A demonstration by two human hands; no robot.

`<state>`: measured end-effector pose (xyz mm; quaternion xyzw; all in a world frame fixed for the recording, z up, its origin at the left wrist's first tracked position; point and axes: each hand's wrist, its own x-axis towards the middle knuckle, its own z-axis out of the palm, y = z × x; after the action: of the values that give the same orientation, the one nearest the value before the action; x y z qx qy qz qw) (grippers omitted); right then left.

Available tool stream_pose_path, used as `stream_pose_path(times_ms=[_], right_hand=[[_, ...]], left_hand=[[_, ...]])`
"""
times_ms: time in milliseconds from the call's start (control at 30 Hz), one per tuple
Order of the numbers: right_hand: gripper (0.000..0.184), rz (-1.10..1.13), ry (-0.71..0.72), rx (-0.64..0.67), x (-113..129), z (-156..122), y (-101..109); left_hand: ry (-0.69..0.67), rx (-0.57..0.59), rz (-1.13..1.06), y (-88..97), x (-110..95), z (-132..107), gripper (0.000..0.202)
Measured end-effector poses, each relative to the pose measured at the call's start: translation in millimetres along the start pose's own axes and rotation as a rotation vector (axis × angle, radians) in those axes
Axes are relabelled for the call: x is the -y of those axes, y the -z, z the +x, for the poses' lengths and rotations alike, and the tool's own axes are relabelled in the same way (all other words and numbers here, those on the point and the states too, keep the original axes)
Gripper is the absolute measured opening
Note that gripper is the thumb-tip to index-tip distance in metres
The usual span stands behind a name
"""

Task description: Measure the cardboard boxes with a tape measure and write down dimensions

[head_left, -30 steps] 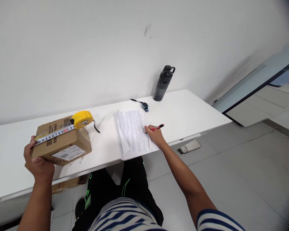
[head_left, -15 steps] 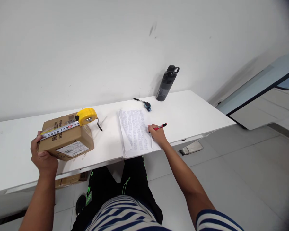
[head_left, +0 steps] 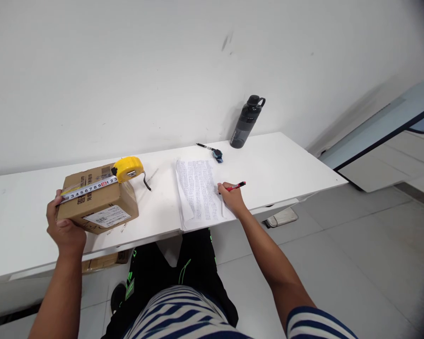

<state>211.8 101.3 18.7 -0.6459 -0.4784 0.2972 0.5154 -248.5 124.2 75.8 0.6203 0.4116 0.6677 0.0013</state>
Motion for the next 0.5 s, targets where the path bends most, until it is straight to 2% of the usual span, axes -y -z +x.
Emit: stream_pose_path(times_ms=[133,500], right_hand=[[0.036,0.006,-0.01,0.03,0.7,-1.2,1.2],[0.037,0.013,0.002,-0.015,2.4,-3.2,1.5]], left_hand=[[-0.014,0.004,-0.028,-2.1,-1.5,0.8,0.076],[0.006,-0.012,-0.017,-3.4,1.4,0.0,0.078]])
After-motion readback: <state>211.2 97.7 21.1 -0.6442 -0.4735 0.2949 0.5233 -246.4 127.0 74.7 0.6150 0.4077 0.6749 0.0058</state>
